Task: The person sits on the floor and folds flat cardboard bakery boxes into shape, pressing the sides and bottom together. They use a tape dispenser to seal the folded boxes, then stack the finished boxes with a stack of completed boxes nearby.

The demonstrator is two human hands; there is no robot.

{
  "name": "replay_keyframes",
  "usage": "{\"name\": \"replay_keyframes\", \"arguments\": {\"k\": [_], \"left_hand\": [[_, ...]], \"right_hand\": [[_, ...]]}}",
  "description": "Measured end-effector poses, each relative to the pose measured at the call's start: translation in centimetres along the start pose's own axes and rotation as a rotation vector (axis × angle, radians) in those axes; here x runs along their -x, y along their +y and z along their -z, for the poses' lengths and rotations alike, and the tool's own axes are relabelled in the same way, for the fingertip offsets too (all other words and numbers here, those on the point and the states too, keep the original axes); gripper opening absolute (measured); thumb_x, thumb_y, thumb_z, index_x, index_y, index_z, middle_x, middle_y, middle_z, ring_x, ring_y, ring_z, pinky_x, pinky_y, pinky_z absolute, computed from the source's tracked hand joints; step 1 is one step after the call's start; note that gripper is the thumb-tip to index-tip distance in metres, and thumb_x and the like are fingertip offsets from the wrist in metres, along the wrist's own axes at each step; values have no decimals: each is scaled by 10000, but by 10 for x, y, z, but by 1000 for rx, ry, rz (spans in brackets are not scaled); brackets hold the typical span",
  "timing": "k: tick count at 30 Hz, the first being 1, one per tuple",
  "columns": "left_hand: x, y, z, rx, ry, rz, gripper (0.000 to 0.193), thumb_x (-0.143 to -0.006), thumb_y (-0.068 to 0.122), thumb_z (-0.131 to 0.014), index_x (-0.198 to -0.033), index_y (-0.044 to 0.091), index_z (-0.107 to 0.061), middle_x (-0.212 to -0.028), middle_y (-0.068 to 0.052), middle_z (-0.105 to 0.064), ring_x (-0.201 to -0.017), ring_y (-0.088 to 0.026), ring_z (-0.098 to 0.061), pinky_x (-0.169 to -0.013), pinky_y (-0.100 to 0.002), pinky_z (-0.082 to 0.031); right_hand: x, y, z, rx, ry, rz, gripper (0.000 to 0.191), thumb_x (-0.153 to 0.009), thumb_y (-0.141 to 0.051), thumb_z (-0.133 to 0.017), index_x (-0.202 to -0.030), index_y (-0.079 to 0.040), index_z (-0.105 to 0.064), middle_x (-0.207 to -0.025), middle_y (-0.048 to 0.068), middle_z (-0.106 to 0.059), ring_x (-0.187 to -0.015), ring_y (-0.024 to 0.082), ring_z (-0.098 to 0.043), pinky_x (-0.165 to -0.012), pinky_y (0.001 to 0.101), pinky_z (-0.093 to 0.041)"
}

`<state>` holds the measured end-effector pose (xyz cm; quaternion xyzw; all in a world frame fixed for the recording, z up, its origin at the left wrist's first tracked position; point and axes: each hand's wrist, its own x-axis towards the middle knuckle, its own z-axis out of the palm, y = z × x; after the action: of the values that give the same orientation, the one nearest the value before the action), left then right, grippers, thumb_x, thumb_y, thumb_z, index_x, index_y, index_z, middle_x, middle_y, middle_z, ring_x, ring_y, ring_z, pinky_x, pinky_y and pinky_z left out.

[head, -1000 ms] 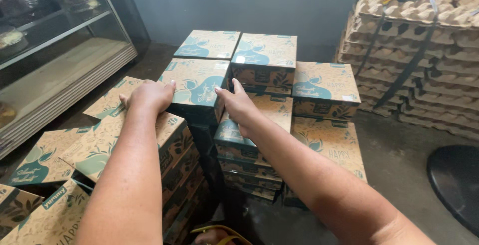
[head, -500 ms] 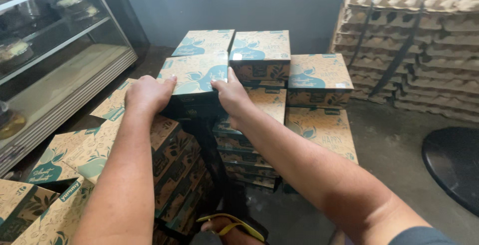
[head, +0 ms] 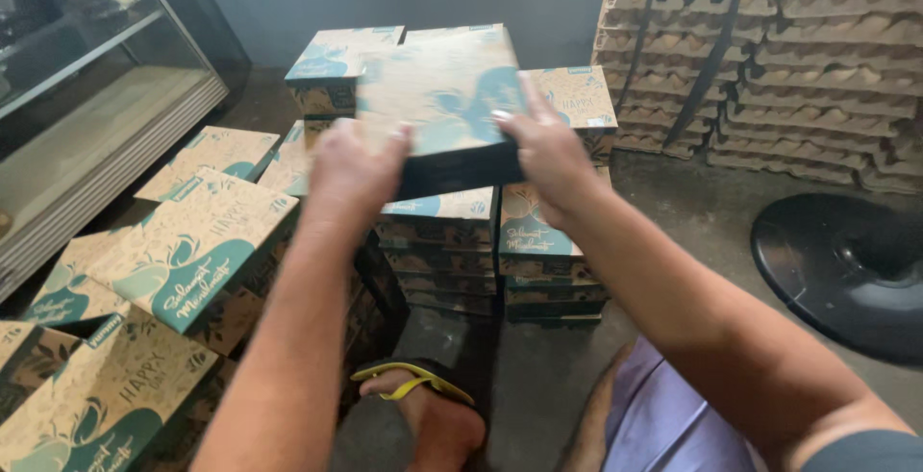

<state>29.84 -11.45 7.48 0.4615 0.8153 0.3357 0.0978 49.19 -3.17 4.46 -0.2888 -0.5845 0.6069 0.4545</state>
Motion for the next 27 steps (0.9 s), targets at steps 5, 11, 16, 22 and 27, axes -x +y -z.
{"name": "replay_keyframes", "arguments": {"k": [5,11,16,22,27], "left_hand": [[39,44,-81,-4,-127,-112,630,-935,580,-612,-1208,14,-571,-1217,-202,-598,-1099,-325,-639,-907,-464,-531],[68,59,-157,84,-93,-341,818,-900,478,-637,-1516,8,-376,-1364,-211,-515,-1180,-372,-595,-972,-489,-528],[73,32,-188,-277,37,-735,804,-854,556,-701,-1465,105,-437,-1496,-207,-442,-1423,-384,-393,-1181,-603,-215],[50,13,-200,-459,11,-761,720,-908,492,-655,-1514,174,-433,-1555,-167,-408,-1467,-345,-342,-1196,-591,-200],[30,-3,-198,-463,-28,-747,698,-905,465,-661,-1501,183,-431,-1570,-151,-408,-1487,-351,-336,-1204,-550,-251]], "right_hand": [[38,7,91,-218,80,-44,713,-956,-82,-475,-1607,-39,-186,-1532,244,-463,-1328,299,-516,-1115,384,-421],[61,58,163,-15,172,-39,700,-992,-99,-502,-1614,-33,-188,-1578,142,-448,-1400,199,-484,-1145,305,-367],[64,99,168,-120,128,-128,612,-1038,-211,-445,-1612,-30,-331,-1542,191,-490,-1374,247,-468,-1107,337,-378],[39,107,179,-92,139,-336,669,-1016,-299,-454,-1602,-118,-187,-1613,144,-393,-1461,247,-384,-1162,379,-320],[-6,99,182,300,310,-24,783,-1001,-216,-590,-1617,5,-161,-1676,259,-181,-1547,327,-215,-1225,421,-230]]}}
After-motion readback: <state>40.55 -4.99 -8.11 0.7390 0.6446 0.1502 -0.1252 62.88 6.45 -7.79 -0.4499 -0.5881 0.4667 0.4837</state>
